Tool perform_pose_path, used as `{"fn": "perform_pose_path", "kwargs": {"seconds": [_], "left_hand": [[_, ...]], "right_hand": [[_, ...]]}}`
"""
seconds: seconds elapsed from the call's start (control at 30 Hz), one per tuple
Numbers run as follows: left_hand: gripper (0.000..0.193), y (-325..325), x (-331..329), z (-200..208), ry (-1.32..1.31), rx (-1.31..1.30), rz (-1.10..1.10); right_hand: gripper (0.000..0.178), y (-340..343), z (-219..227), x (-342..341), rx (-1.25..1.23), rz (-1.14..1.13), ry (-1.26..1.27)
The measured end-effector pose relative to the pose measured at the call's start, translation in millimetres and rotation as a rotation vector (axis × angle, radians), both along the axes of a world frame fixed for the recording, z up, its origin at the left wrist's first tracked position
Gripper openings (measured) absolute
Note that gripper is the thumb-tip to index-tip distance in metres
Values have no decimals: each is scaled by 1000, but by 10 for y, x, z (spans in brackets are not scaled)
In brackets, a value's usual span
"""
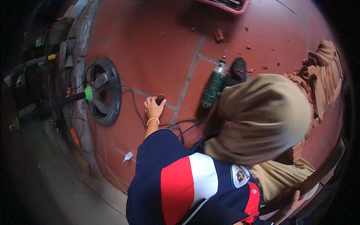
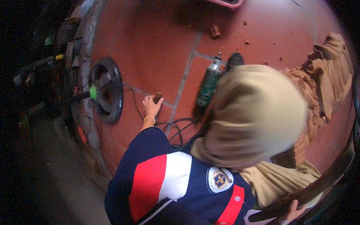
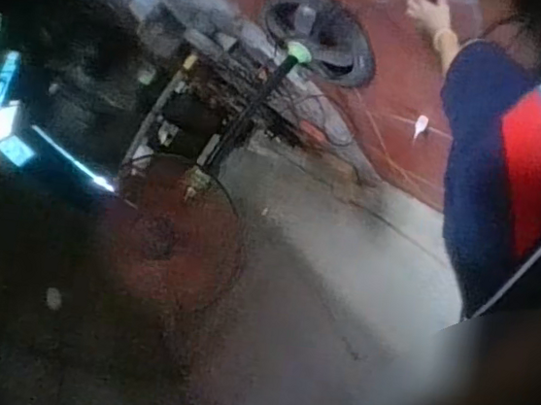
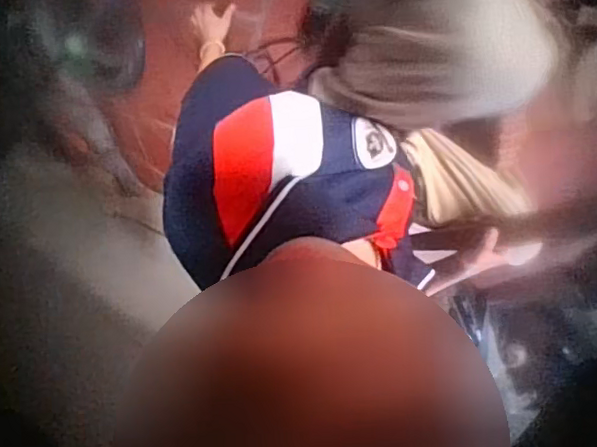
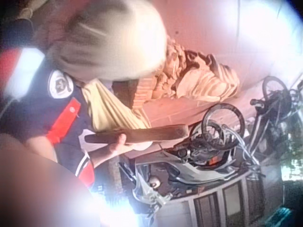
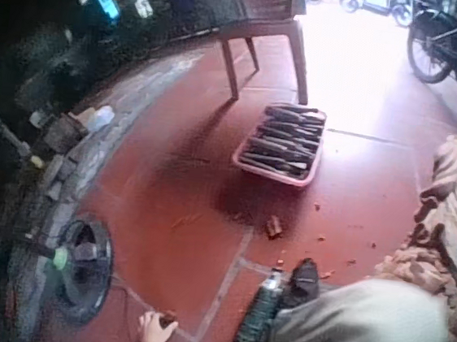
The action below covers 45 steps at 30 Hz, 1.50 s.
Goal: The person is carving a wooden sculpture using a chisel and mallet. They are seated on the floor, holding the chisel in one hand and striking it with the mallet in the other to shape the wood.
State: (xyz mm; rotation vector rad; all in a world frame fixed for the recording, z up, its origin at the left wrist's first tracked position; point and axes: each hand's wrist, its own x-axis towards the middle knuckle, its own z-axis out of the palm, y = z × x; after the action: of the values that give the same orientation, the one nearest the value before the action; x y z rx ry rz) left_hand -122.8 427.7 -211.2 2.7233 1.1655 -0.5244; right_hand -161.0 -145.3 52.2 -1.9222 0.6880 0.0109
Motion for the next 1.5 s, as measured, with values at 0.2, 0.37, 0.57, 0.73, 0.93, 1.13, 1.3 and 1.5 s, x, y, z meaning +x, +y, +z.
{"fn": "perform_pose_path", "kwargs": {"seconds": [0.2,0.37,0.57,0.73,0.93,1.13,1.3,1.5], "left_hand": [[62,1625,-80,-51,-374,291,33],[91,2707,-311,-365,-355,84,486],[83,2329,26,-50,91,312,355],[81,2413,-191,-243,75,305,166],[77,2398,-614,-145,-7,261,130],[81,2229,-1003,-283,-31,237,158],[88,2361,-1189,-425,122,398,196],[84,1668,-133,-299,-165,411,-9]], "right_hand": [[45,-302,-61,-57,-312,-14,87],[49,-426,-170,121,-486,162,130],[54,-173,-255,449,-534,332,130],[58,-522,-273,461,-537,243,107],[57,-350,-318,527,-563,269,123],[56,-165,-358,552,-604,257,118],[51,-354,-538,573,-571,294,176],[52,-953,-898,365,-292,76,19]]}}
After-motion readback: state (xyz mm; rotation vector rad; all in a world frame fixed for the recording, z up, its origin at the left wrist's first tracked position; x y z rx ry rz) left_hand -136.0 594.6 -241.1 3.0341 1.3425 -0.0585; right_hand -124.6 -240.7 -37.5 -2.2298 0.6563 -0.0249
